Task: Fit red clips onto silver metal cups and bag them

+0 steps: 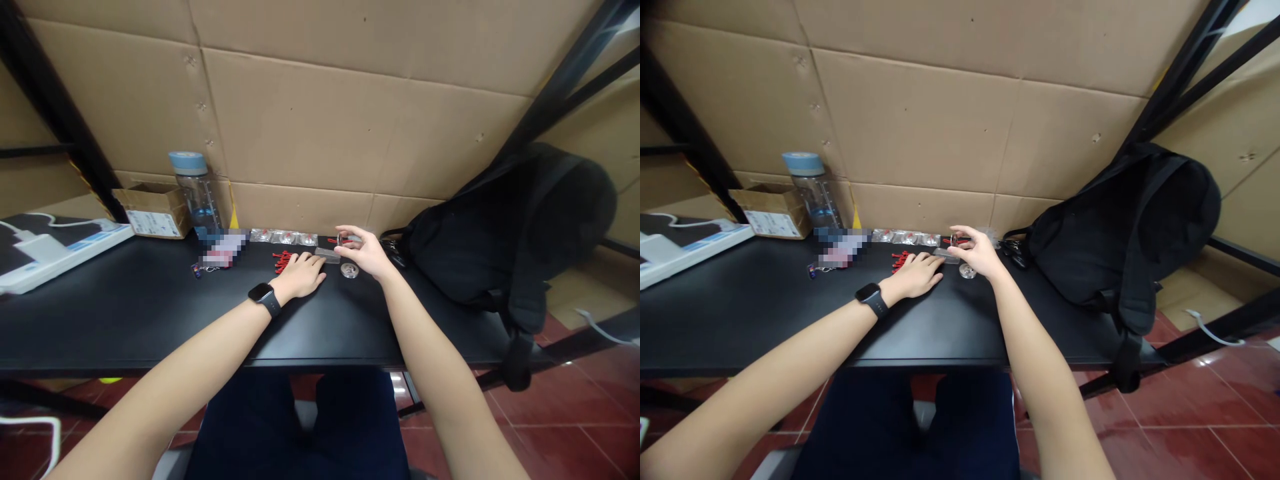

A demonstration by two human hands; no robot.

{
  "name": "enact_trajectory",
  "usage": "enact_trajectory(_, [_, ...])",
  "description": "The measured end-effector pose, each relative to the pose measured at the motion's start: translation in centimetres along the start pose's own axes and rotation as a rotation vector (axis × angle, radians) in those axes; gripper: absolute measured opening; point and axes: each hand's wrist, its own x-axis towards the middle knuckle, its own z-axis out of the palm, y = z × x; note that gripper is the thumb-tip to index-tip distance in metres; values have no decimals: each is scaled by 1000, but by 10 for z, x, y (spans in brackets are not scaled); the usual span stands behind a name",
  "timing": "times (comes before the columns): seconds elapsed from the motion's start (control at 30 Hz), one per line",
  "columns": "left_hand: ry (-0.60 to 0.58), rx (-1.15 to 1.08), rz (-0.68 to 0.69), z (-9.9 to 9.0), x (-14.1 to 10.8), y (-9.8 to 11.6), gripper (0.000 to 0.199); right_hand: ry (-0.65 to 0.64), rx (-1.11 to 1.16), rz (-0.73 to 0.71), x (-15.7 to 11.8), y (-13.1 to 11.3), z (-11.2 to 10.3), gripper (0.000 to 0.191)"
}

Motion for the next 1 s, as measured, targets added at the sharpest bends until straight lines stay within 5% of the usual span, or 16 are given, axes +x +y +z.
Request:
enact_trajectory(0.2, [-14,38,-12,-17,-6,-5,32,-32,-55,-20,-1,1,-1,61])
enact_trajectory(0.4, [-43,-63,-11,-20,-5,-18,17,-162,-355,-102,-5,3,4,56])
enact_trajectory(0.7, [-263,-271,-73,-30,-9,-35,47,-415,-593,-10,-11,-4,9,47])
enact_trajectory(1.0, [-281,-341,-39,-35,-13,-42,39,-387,-619,-2,-11,-11,6,40])
